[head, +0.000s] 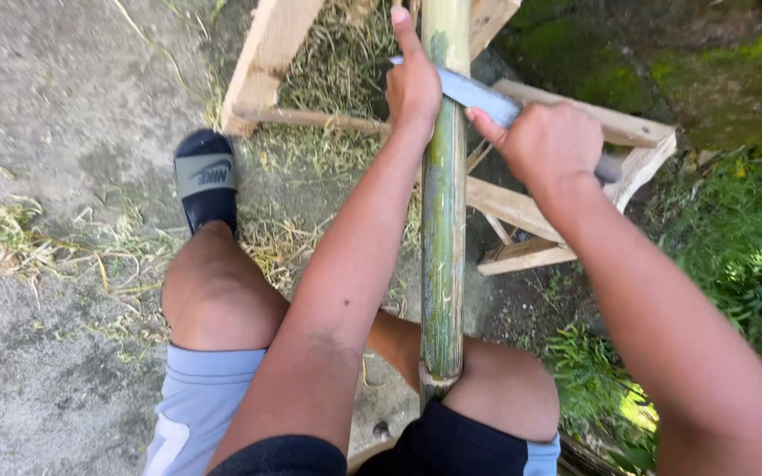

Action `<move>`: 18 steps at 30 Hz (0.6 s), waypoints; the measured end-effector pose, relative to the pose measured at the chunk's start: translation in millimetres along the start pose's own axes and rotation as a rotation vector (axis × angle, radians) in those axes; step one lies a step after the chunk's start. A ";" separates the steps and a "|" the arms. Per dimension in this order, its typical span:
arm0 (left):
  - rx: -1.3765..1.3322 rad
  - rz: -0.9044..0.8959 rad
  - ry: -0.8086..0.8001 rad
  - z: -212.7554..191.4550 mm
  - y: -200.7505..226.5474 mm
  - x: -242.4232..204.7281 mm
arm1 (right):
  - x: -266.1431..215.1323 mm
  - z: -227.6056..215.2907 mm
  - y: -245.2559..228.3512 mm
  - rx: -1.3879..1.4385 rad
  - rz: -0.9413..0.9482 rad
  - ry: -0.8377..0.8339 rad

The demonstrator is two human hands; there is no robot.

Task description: Shaving the outer layer of a bamboo pole using a knife.

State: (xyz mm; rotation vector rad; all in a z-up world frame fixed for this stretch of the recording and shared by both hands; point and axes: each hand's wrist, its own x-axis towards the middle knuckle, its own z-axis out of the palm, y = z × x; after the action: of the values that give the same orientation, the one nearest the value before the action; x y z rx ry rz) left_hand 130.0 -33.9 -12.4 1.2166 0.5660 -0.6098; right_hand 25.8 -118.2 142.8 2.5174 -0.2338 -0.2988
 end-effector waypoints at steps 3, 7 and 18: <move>0.007 0.008 -0.075 5.8 -10.3 14.3 | -4.2 11.4 -6.9 0.090 0.069 0.042; -0.253 0.231 -0.250 0.0 -22.1 -0.3 | -6.3 58.9 2.1 0.530 0.239 -0.012; -0.350 0.183 -0.519 -11.7 -42.8 -38.0 | -92.9 28.5 4.7 1.429 0.637 -0.356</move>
State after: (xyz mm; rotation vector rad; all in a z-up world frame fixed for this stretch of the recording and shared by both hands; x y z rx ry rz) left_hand 72.2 -27.8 -18.1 0.7290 0.1118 -0.6109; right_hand -71.4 -115.7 137.5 3.4114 -1.9113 -0.3775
